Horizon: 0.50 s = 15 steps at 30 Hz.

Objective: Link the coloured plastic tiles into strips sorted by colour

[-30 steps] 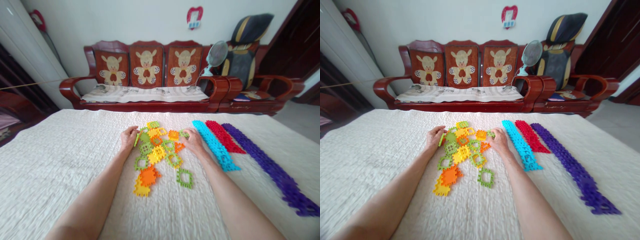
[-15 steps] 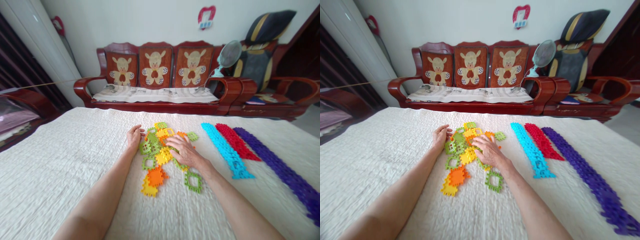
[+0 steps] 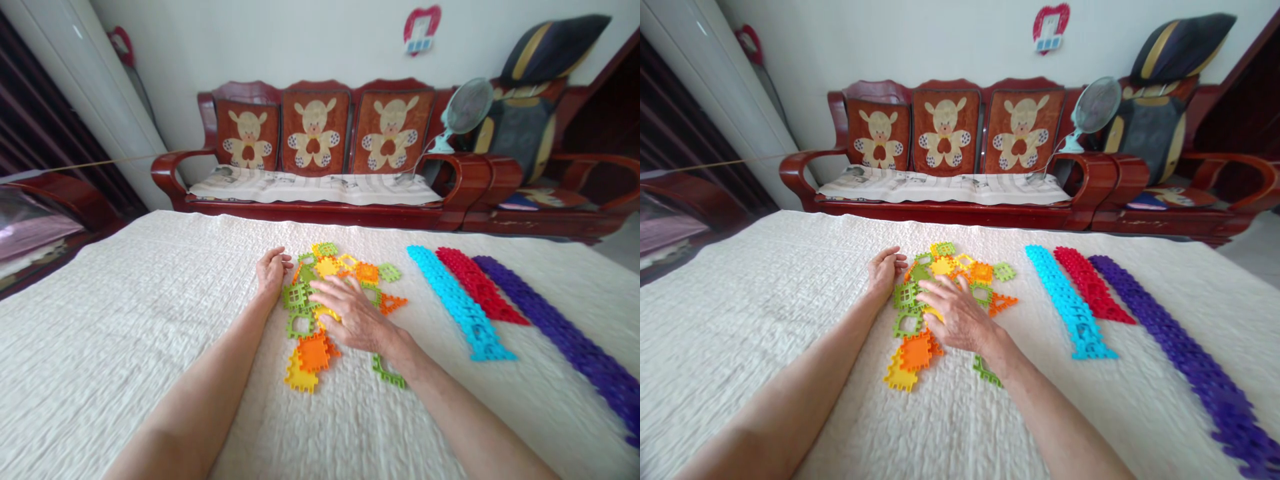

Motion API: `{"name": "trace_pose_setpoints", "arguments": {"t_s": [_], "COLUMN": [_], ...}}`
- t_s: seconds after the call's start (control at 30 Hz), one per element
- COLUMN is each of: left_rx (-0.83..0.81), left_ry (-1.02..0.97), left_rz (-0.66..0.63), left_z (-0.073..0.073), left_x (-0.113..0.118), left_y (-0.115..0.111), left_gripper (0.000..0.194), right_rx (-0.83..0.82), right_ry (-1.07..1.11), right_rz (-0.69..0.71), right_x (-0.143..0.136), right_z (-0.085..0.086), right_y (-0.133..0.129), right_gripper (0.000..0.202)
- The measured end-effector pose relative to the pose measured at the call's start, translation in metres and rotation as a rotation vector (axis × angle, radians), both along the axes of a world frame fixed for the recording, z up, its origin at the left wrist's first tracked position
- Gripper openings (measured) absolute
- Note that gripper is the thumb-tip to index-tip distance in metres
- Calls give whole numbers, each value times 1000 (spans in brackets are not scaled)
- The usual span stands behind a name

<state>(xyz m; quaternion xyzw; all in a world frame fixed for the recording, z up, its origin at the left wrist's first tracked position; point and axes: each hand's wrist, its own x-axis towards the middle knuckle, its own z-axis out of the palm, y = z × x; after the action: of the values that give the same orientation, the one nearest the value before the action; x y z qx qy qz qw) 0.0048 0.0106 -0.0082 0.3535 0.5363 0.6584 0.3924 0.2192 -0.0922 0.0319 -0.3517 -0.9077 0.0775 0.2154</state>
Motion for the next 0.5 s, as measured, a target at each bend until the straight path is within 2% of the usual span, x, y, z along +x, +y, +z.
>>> {"name": "trace_pose_setpoints", "arguments": {"t_s": [0.1,0.27,0.33,0.43,0.5], "left_rx": [4,-22,-13,-9,-11], "left_ry": [-38,-65,-63,-65,-63], "left_rz": [2,36,35,32,32], "left_z": [2,6,6,6,4], "left_x": [0,1,1,1,1], "left_y": [0,-1,-1,0,0], "left_gripper": [36,35,34,32,32], "right_rx": [-22,33,58,97,115], "right_ry": [-60,-22,8,98,195], "right_rz": [9,11,-4,-103,-203], "right_x": [-9,-6,-1,17,36], "right_z": [-2,-5,-3,-1,-3], "right_y": [-8,-4,1,16,28], "right_gripper": [32,11,14,24,22]}}
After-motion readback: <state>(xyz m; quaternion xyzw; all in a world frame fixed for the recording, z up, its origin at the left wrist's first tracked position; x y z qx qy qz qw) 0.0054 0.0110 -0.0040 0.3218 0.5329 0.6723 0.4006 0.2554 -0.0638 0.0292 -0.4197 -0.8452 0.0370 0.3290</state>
